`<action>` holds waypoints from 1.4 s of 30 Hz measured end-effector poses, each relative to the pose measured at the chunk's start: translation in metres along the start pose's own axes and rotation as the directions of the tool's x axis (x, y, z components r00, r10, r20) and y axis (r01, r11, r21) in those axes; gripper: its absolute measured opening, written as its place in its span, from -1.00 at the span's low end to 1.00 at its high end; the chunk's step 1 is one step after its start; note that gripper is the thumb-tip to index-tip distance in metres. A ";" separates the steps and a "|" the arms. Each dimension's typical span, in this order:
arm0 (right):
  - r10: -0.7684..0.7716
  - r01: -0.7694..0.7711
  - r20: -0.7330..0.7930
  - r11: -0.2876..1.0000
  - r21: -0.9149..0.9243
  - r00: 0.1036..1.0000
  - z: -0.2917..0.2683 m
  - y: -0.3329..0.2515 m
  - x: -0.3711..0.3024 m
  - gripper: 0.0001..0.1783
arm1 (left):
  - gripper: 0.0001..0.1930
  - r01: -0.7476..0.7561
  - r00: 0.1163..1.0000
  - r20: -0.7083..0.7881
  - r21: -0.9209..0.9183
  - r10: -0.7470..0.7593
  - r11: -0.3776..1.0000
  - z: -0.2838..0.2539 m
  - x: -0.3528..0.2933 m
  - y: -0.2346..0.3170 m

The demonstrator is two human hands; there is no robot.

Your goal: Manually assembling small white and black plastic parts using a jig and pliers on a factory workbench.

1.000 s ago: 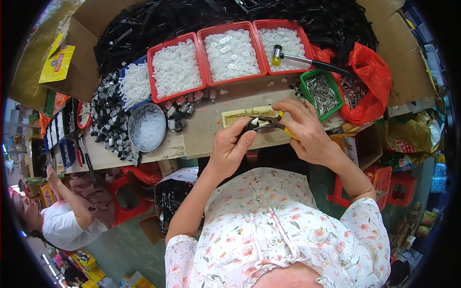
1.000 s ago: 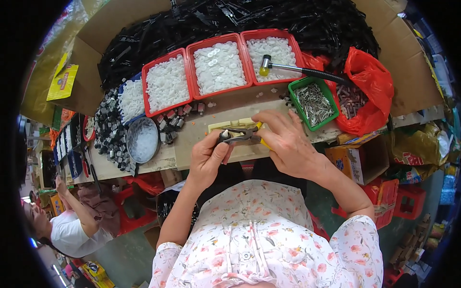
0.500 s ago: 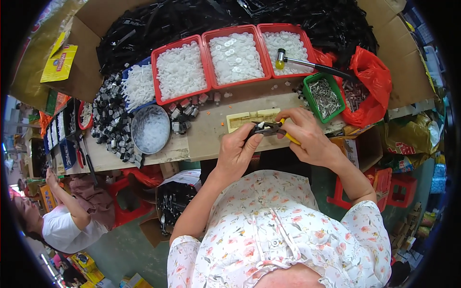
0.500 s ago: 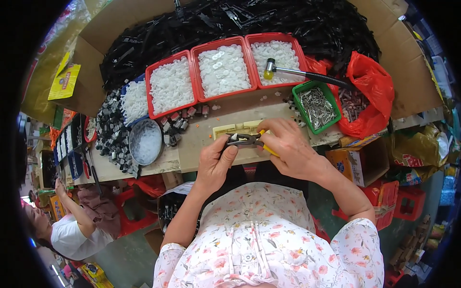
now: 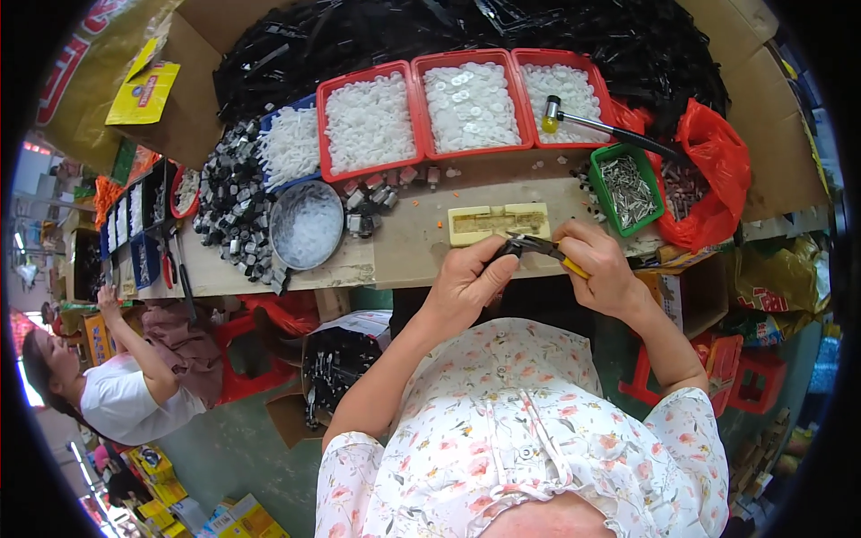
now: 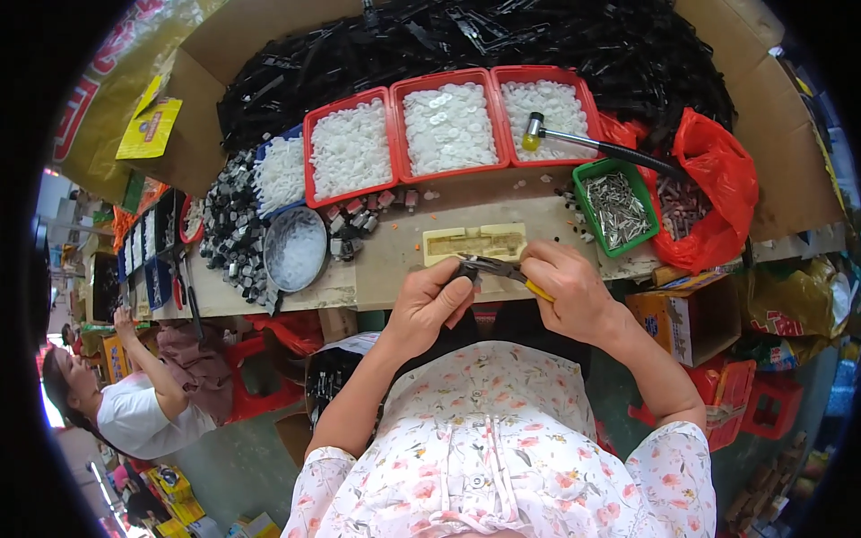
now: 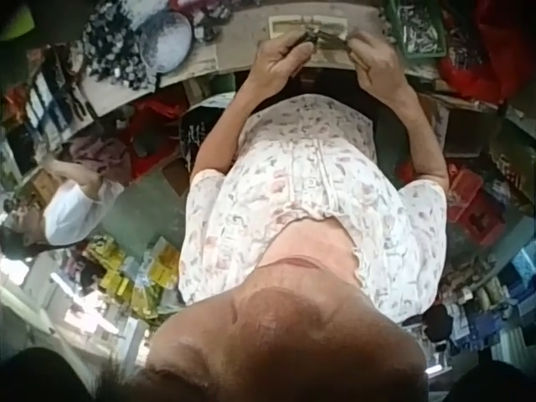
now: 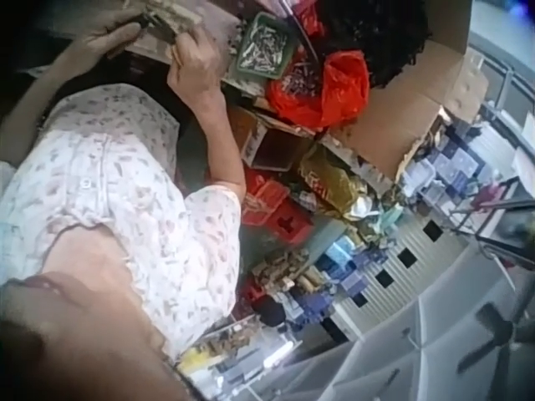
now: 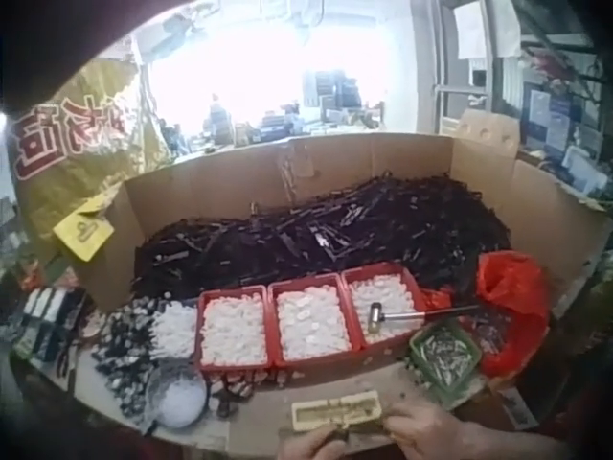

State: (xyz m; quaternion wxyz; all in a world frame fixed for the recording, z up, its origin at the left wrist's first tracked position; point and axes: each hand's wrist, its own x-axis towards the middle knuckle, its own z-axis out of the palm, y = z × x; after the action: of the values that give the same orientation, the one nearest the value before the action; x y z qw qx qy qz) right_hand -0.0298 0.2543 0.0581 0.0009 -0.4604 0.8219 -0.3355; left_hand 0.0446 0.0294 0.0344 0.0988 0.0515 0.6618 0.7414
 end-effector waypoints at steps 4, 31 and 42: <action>0.000 0.000 0.070 1.000 0.003 0.998 0.005 -0.006 0.002 -0.82 | -0.65 0.031 0.999 0.042 -0.107 -0.027 0.994 -0.006 -0.011 -0.001; 0.260 -0.255 -0.032 0.904 -0.342 0.965 0.030 0.083 0.031 -0.71 | -0.84 -0.066 0.947 -0.138 0.801 0.290 0.595 -0.144 0.007 0.048; 0.296 -0.263 0.073 0.917 -0.300 0.952 0.018 0.069 0.028 -0.52 | -0.71 0.294 0.796 -0.232 0.956 0.559 -0.021 -0.208 0.197 0.050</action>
State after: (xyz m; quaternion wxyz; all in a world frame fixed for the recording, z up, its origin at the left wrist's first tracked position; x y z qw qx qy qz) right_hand -0.0921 0.2472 0.0145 0.0302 -0.3521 0.9176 -0.1817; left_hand -0.1948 -0.1358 0.0484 -0.2515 -0.0518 0.9661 0.0263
